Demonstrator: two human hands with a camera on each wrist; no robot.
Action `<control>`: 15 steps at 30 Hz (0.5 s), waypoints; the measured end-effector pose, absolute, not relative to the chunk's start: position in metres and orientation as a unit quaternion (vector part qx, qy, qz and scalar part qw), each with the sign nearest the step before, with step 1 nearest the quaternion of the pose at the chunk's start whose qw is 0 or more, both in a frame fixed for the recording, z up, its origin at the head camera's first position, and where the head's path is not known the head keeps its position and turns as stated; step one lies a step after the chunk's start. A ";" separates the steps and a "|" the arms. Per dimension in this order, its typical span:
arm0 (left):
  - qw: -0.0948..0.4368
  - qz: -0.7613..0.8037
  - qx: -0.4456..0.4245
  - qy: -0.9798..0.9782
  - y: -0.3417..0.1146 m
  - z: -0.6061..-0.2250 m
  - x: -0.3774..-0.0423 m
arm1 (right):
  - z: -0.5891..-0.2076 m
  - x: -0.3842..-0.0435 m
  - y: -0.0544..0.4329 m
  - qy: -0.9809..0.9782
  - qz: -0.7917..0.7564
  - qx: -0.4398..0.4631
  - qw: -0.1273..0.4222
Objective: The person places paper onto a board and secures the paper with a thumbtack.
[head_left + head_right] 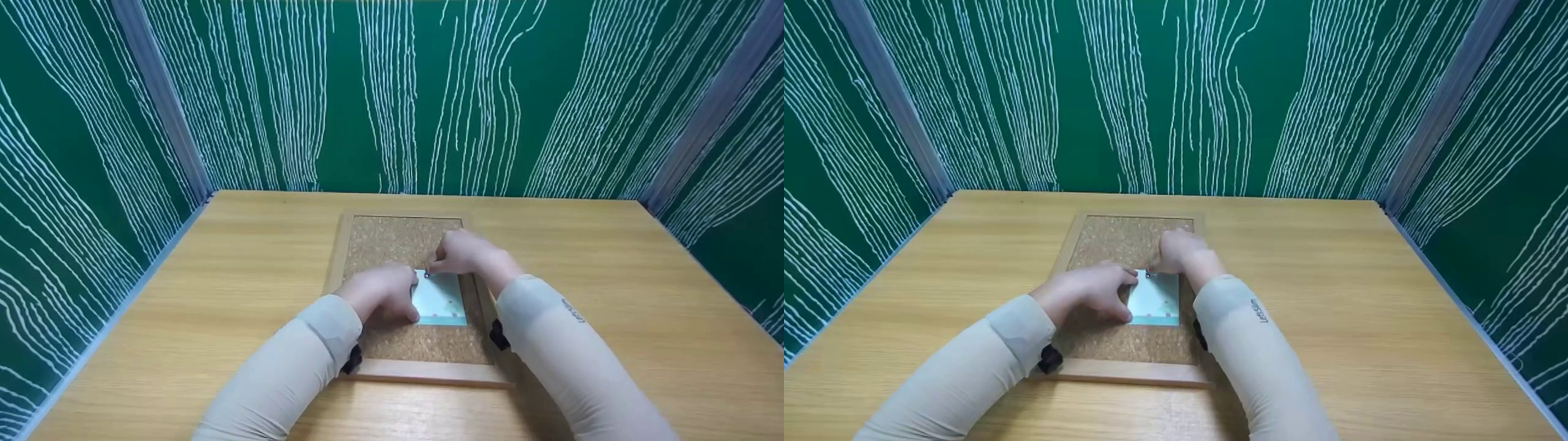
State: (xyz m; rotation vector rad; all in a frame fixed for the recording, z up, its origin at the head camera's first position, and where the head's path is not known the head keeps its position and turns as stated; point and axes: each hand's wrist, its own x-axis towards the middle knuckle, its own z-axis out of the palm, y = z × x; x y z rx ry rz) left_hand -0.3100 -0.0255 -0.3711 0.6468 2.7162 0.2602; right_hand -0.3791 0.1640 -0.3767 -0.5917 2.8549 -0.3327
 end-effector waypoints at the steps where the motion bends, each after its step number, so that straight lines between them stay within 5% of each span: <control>1: 0.167 0.091 0.228 0.955 -0.025 -0.371 -0.310 | -0.377 -0.379 0.164 0.968 -0.112 -0.199 0.102; 15: 0.158 0.094 0.230 0.956 -0.024 -0.372 -0.310 | -0.378 -0.381 0.161 0.974 -0.090 -0.194 0.078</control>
